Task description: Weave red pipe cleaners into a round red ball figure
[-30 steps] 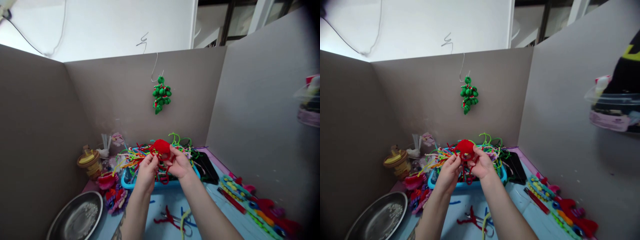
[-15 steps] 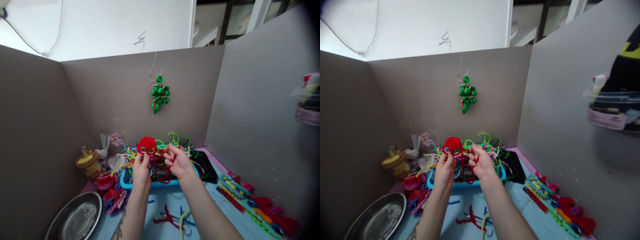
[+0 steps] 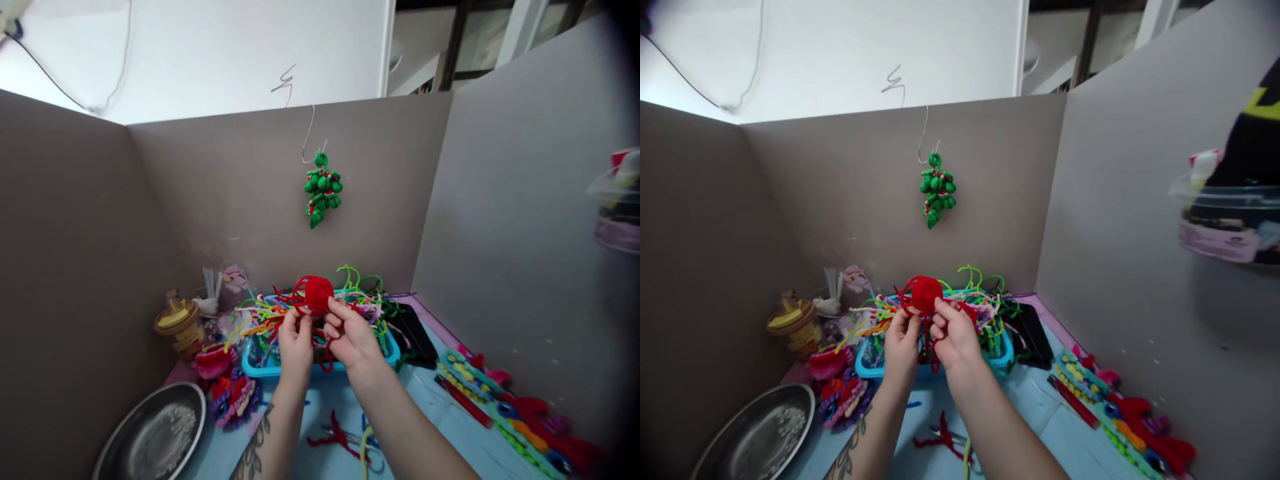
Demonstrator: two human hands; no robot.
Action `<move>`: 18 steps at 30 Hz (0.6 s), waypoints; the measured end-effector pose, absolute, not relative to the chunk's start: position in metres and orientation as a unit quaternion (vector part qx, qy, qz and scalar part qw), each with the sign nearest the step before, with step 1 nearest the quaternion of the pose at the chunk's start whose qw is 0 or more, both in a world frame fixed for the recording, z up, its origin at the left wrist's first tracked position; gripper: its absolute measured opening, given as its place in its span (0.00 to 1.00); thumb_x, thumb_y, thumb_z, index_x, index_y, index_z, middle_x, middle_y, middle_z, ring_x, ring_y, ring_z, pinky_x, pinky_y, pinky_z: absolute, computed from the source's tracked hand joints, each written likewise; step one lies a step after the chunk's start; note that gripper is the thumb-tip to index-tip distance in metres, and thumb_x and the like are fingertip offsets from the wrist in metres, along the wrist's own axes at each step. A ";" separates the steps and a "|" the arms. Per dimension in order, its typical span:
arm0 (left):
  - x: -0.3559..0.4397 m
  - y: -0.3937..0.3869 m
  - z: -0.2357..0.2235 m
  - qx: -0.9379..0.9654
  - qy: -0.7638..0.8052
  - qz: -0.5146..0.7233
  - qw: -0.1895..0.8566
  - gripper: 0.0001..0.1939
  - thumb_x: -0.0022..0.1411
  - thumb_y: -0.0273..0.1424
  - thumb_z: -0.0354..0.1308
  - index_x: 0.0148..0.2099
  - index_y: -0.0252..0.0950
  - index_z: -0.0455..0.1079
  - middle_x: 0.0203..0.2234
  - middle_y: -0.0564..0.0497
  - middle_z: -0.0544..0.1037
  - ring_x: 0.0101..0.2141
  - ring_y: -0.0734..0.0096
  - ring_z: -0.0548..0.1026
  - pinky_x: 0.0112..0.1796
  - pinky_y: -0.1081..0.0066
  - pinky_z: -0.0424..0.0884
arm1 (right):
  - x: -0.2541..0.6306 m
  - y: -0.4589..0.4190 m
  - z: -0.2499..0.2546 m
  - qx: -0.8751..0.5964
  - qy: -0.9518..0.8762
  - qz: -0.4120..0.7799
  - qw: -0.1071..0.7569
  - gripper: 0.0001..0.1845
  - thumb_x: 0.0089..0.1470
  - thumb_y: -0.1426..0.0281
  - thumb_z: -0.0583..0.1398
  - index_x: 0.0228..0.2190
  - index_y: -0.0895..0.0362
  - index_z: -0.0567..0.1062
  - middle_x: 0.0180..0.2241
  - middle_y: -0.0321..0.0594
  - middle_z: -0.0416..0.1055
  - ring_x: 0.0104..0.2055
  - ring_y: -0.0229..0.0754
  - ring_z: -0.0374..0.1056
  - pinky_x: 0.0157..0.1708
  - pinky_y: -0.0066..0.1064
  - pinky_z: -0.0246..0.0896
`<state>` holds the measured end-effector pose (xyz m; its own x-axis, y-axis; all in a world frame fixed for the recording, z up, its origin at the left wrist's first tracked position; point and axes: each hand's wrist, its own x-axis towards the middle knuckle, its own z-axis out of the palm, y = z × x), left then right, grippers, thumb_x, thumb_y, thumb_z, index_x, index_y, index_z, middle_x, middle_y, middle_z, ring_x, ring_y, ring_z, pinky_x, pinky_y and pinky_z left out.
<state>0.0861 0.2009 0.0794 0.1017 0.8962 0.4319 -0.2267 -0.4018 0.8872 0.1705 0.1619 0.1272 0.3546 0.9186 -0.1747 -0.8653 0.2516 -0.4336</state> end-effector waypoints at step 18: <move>0.066 0.196 0.106 0.705 0.313 0.600 0.212 0.04 0.57 0.30 0.56 0.32 0.37 0.70 0.29 0.51 0.71 0.33 0.70 0.69 0.36 0.71 0.66 | 0.174 0.164 0.123 -0.248 -0.066 0.549 0.795 0.22 0.34 0.76 0.68 0.22 0.55 0.59 0.14 0.21 0.55 0.11 0.24 0.48 0.06 0.16 0.39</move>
